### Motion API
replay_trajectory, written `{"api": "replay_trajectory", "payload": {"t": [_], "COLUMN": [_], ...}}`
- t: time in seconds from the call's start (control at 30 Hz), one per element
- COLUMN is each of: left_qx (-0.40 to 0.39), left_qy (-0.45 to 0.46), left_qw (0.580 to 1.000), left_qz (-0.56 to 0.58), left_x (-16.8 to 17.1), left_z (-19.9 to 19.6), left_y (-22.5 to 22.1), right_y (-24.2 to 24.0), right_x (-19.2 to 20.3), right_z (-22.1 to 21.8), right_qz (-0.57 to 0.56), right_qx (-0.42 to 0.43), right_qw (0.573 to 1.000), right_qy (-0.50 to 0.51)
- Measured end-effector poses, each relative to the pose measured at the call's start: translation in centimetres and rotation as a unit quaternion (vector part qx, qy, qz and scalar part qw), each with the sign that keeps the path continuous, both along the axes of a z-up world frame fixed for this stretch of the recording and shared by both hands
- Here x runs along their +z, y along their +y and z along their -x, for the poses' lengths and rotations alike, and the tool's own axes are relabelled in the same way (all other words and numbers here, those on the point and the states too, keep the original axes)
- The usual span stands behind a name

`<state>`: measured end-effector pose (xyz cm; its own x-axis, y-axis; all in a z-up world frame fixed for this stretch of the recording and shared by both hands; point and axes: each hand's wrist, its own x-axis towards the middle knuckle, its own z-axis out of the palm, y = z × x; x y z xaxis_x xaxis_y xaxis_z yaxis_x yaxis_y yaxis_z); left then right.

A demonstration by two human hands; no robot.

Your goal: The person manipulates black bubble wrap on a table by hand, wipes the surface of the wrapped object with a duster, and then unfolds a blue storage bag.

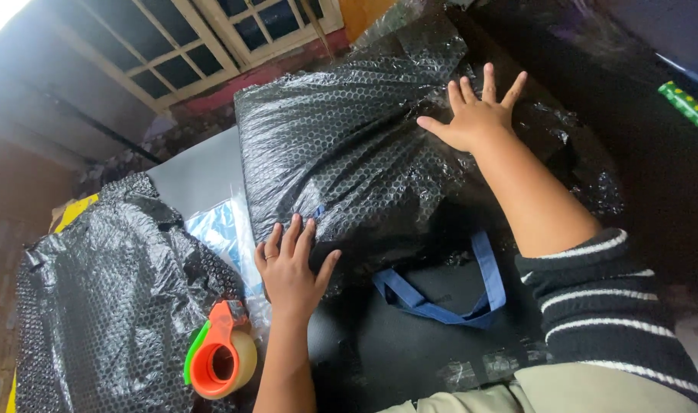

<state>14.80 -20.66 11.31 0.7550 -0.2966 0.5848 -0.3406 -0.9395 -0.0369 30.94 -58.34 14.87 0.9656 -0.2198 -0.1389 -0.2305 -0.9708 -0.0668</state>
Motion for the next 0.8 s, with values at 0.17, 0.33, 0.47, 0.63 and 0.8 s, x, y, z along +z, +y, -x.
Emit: {"api": "replay_trajectory", "payload": {"t": [0.17, 0.33, 0.47, 0.63, 0.8], "left_qx": [0.018, 0.019, 0.012, 0.01, 0.008], "left_qy": [-0.01, -0.007, -0.018, -0.011, -0.002], "left_qw": [1.0, 1.0, 1.0, 1.0, 1.0], "left_qz": [-0.004, 0.002, 0.007, 0.01, 0.019], "left_x": [-0.5, -0.4, -0.4, -0.4, -0.5], "left_z": [-0.4, -0.5, -0.7, -0.7, -0.6], "left_y": [-0.6, -0.8, -0.7, -0.5, -0.4], "right_y": [-0.8, -0.7, -0.6, -0.4, 0.1], "right_x": [-2.3, -2.5, -2.3, -2.5, -1.4], "right_z": [-2.1, -3.8, -2.8, -1.6, 0.4], "right_qz": [0.03, 0.061, 0.016, -0.005, -0.035], "right_qx": [0.007, 0.006, 0.008, 0.022, 0.035], "right_qw": [0.999, 0.998, 1.0, 0.998, 0.993], "right_qy": [-0.006, 0.026, 0.009, -0.055, -0.105]}}
